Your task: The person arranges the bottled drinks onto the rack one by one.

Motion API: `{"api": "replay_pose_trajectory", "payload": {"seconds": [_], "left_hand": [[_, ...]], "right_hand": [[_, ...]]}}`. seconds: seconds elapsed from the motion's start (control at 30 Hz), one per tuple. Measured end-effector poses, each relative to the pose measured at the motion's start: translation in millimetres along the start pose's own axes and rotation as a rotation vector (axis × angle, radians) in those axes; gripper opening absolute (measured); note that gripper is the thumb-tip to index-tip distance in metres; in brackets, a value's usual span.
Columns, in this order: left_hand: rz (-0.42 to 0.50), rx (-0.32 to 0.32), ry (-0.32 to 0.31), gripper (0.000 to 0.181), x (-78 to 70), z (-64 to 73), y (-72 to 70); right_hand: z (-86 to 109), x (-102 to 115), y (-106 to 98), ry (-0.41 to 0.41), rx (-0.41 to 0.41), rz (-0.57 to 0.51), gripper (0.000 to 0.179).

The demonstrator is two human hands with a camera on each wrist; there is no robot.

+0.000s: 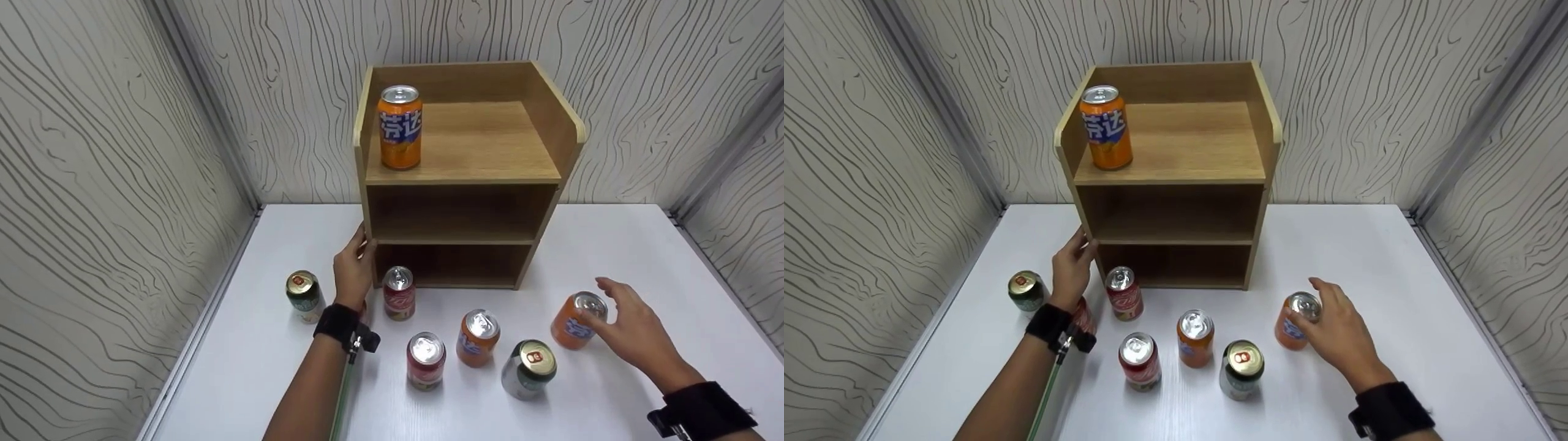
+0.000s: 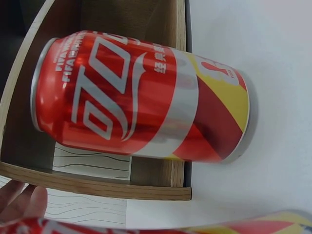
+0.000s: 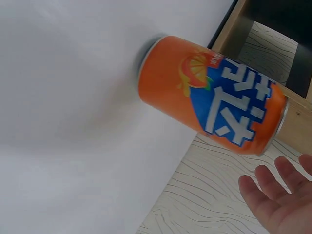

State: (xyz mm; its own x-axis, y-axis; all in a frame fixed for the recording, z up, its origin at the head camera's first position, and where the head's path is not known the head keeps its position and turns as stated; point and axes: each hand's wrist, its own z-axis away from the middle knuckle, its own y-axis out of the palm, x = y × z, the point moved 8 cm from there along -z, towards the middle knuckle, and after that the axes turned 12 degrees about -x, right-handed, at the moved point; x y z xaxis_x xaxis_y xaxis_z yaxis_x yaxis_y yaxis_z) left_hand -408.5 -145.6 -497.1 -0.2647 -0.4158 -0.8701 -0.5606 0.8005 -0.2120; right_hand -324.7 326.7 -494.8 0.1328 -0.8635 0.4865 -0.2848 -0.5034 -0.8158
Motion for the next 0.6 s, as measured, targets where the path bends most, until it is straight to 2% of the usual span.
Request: {"api": "replay_pose_trajectory", "payload": {"seconds": [0.4,0.6], "left_hand": [[0.013,0.003,0.018,0.05,-1.0,-0.2,0.2],[0.013,0.006,0.007,0.051,-0.5,0.3,0.4]], "right_hand": [[2.3,-18,16,0.032,0.03,0.014,0.086],[4.2,-25,23,0.047,0.054,0.023,0.09]]}}
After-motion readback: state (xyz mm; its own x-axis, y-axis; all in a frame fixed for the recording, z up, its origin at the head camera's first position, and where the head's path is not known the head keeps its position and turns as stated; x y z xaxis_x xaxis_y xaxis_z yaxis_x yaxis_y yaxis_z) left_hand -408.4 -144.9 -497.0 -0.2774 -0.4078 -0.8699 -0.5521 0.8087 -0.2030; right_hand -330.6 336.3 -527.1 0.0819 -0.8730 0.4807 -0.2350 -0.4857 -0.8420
